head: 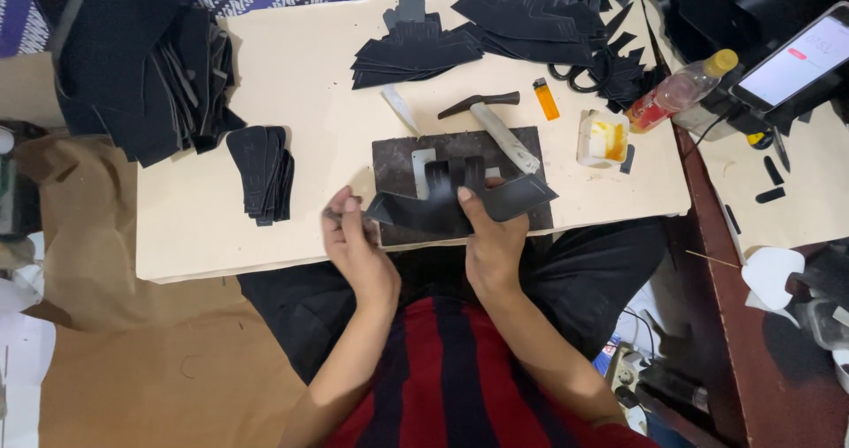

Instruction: Applying glue to small leather cutouts and assembling them.

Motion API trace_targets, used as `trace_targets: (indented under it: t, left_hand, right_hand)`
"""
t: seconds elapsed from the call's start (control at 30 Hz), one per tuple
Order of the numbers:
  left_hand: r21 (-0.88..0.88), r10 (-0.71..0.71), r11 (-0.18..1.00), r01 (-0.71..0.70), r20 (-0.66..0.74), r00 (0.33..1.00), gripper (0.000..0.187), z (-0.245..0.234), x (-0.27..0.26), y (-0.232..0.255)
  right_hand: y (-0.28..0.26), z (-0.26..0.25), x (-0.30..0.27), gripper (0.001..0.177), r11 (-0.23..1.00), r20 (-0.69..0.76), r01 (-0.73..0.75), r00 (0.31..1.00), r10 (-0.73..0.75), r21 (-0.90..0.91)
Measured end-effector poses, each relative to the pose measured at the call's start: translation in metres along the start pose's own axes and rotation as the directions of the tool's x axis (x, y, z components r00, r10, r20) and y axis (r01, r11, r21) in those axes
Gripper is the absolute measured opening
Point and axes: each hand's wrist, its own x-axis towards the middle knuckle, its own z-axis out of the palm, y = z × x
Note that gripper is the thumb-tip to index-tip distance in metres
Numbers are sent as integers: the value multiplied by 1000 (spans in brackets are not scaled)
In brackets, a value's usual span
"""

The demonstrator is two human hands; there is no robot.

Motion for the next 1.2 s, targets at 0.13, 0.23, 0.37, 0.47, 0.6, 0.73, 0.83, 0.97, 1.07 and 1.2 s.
trace_targets:
  t: [0.13,0.23,0.37,0.47,0.6,0.73,0.83,0.97,1.07,1.2]
  left_hand:
    - [206,289,933,-294,55,956,18,-9,3,13]
    - [303,429,818,-489,245,869,15,-5,2,29]
    - [426,330,735,-528,455,827,33,-1,8,36]
    - [544,128,695,-471,551,825,47,-3,13,24]
    - [677,-161,656,-333,557,814,36,-7,30,-8]
    - [694,-205,666,-275,524,827,36,-15,56,-43]
    - [727,-267,644,-236,504,822,39,-10,67,-43]
    - [709,-42,599,-372,491,870,37,-9,81,-43]
    - [760,102,490,-427,437,894,26,-29,94,-70]
    - [875,61,205,-437,435,899,24,-40,86,-84]
  right_hand:
    - [-1,3,-7,32,1000,-9,5,1000,-5,-18]
    - [2,2,-11,32,998,21,39,999,-38,-40]
    - [7,-2,-10,31,991,26,68,998,-66,-111]
    - [9,-2,-11,29,990,40,62,998,-58,-127]
    - [6,4,-6,25,988,52,-83,995,90,-134]
    - [40,-19,14,36,958,95,-209,968,230,-196]
    - [44,-17,21,37,902,171,-307,914,369,-303]
    - [46,-2,37,41,903,175,-309,912,370,-300]
    - [73,-1,80,42,927,187,-221,940,286,-304]
    - [58,63,128,53,956,220,-95,962,159,-276]
